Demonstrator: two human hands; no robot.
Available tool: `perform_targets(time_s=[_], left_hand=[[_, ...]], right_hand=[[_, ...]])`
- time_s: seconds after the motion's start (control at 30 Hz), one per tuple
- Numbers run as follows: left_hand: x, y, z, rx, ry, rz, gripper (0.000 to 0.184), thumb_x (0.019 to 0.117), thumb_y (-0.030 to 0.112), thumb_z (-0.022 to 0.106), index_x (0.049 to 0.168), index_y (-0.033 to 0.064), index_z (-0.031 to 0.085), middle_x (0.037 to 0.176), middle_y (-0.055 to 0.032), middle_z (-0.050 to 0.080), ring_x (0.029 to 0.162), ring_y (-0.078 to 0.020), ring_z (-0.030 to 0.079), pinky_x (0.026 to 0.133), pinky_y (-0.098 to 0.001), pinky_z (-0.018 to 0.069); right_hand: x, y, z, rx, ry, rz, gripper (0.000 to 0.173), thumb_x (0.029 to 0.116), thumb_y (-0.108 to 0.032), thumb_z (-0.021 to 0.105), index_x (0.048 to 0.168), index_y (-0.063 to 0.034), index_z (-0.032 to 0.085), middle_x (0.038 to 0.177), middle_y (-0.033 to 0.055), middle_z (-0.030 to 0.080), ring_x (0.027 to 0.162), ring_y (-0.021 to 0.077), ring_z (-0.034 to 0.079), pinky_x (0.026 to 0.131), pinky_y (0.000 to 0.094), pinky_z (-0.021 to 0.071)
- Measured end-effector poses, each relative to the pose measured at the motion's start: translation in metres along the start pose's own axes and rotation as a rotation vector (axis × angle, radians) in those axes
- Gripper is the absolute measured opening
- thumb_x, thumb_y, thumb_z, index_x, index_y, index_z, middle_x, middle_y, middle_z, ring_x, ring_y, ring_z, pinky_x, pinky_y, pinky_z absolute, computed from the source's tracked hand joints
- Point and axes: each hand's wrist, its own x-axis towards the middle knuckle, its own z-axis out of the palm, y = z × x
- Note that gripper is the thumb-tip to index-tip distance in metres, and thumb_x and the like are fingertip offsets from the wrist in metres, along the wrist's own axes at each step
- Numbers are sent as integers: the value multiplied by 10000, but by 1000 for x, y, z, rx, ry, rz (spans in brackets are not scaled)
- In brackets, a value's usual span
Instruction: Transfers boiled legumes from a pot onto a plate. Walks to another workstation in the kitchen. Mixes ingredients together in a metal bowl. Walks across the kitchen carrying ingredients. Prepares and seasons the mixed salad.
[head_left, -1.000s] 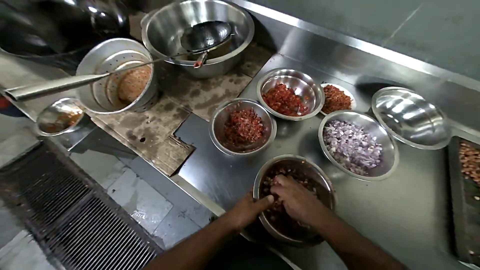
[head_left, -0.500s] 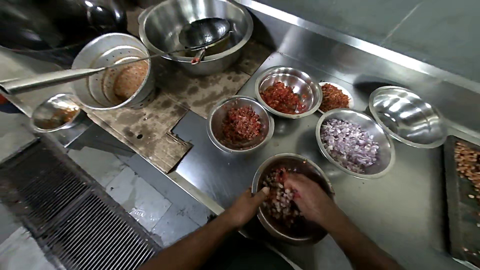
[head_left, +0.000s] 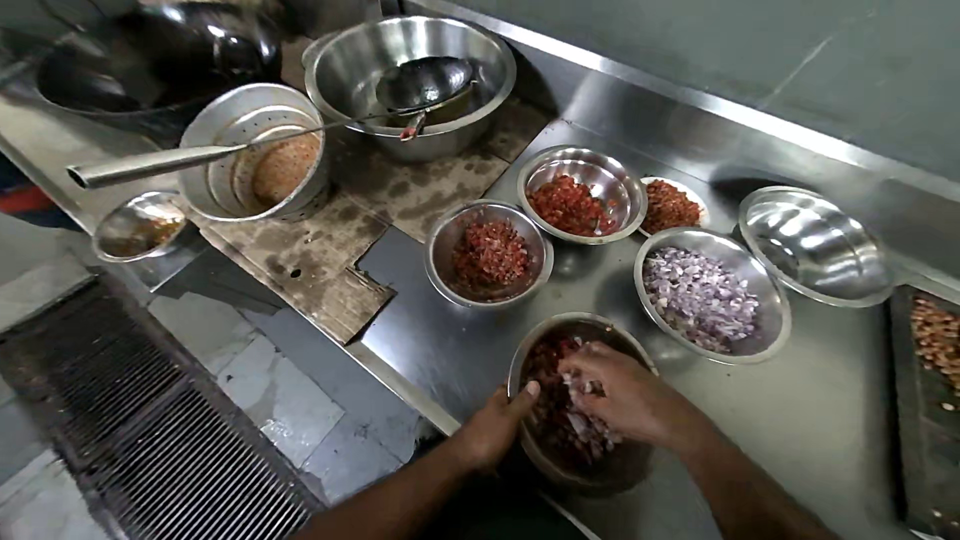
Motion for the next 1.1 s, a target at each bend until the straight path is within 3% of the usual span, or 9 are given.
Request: perform_targets(time_s=[0.1, 0.2, 0.3, 0.4, 0.57, 0.7, 0.83, 0.97, 1.1], left_hand=[[-1, 1, -3, -80, 42, -6, 571, 1092, 394, 435, 1514, 27, 317, 1255, -135, 662, 1116, -194, 688, 962, -388, 589], [-8, 5, 0, -168, 60, 13, 516, 1101, 352, 417, 1494, 27, 340, 1215, -123, 685, 1088, -193, 701, 947, -390, 600], [-16, 16, -1, -197, 66, 33, 486, 1100, 329, 416, 1476, 27, 358, 1159, -104, 707, 1047, -184, 713, 928, -393, 604], [-29, 23, -2, -196, 79, 30, 466, 1097, 303, 427, 1459, 19, 356, 1119, -84, 716, 1019, -171, 715, 925, -396, 599], [-44, 25, -13, -211, 99, 159, 337, 1086, 185, 420, 1382, 25, 402, 1058, 0, 722, 979, -114, 712, 927, -362, 592], [-55, 22, -22, -233, 177, 242, 354, 1077, 168, 444, 1391, 17, 388, 1092, 3, 717, 1012, -116, 707, 950, -382, 587], [-68, 23, -30, -294, 248, 306, 312, 1073, 195, 462, 1347, 52, 416, 1081, 32, 720, 1018, -111, 703, 965, -383, 577], [-77, 31, -23, -406, 359, 286, 285, 1071, 191, 461, 1325, 63, 446, 1036, 16, 744, 977, -125, 724, 927, -372, 596], [-77, 30, -23, -471, 374, 337, 259, 1070, 189, 460, 1298, 67, 464, 1022, 2, 754, 955, -136, 733, 916, -372, 602]], right_hand=[[-10, -9, -11, -25, 132, -37, 169, 983, -112, 653, 1134, -94, 726, 1136, 123, 681, 1017, 270, 670, 919, 478, 559], [-10, -4, 3, -146, -78, -158, 338, 981, -115, 631, 1301, -194, 704, 1418, 141, 593, 1280, 337, 587, 1074, 541, 486], [-19, -20, -14, -191, -36, -228, 308, 1006, -113, 592, 1280, -168, 722, 1302, 157, 667, 1174, 350, 656, 985, 554, 533], [-10, -27, -43, -175, -98, -249, 345, 1031, -92, 557, 1347, -156, 680, 1389, 149, 627, 1268, 338, 613, 1067, 539, 492], [50, -25, -128, -14, 359, -102, 219, 1057, -114, 550, 1179, -99, 731, 1013, 103, 739, 873, 250, 726, 841, 498, 602], [156, 1, -150, -226, 363, -63, 298, 1007, -114, 633, 1298, -96, 692, 1188, 221, 703, 1119, 426, 661, 1000, 642, 485], [223, 19, -143, -335, 220, 85, 553, 957, -238, 696, 1488, -249, 545, 1345, 232, 640, 1274, 474, 571, 1054, 710, 397], [238, 16, -132, -260, 265, 82, 286, 925, -22, 661, 1207, -45, 706, 1218, 274, 668, 1188, 482, 609, 990, 689, 457], [238, 33, -145, 21, 396, 91, 292, 1067, -208, 542, 1199, 13, 681, 1096, 295, 677, 966, 463, 672, 860, 677, 516]])
